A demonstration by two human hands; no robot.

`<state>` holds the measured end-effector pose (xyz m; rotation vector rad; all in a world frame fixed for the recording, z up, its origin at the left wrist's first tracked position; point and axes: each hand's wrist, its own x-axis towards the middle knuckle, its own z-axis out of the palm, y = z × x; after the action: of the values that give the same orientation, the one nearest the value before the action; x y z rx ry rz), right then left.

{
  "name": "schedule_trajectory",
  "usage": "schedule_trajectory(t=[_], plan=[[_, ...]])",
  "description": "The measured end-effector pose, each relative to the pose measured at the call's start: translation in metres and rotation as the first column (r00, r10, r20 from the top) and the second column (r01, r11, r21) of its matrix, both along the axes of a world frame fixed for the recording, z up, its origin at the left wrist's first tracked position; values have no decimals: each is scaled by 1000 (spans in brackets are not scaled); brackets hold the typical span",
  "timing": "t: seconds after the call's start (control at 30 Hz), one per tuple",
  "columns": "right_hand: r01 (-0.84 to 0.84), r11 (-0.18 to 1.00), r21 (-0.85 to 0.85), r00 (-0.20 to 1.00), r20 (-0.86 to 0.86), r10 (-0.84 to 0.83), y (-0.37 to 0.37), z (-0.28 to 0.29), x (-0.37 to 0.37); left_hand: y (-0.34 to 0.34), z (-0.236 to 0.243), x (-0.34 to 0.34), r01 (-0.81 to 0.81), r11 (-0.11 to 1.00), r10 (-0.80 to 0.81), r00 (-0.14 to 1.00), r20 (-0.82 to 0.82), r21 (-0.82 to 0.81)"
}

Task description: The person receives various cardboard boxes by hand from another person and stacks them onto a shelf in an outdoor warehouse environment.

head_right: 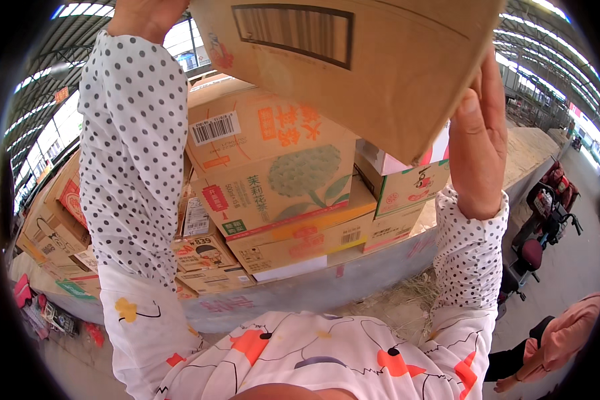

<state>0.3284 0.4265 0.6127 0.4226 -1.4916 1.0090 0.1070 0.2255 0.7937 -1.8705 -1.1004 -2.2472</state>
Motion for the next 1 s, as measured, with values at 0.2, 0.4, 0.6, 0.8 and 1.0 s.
schedule_trajectory(t=[0.2,0.4,0.6,0.8,1.0], plan=[[19,981,191,994,100,-39,-20,6,-34,2,2,-37,-298,954,298,954,-3,-16],[102,914,392,979,123,-162,-16,-4,-43,5,-4,-77,-26,975,53,992,113,-221],[149,864,482,967,111,-228,-14,-1,-30,-16,-13,-46,-498,862,499,867,-14,-91],[325,945,47,940,95,-328,69,26,-40,-7,-48,-11,-755,638,767,641,-31,151],[238,970,-46,916,343,-209,123,69,-48,-16,-104,47,-703,632,726,391,-566,325]])
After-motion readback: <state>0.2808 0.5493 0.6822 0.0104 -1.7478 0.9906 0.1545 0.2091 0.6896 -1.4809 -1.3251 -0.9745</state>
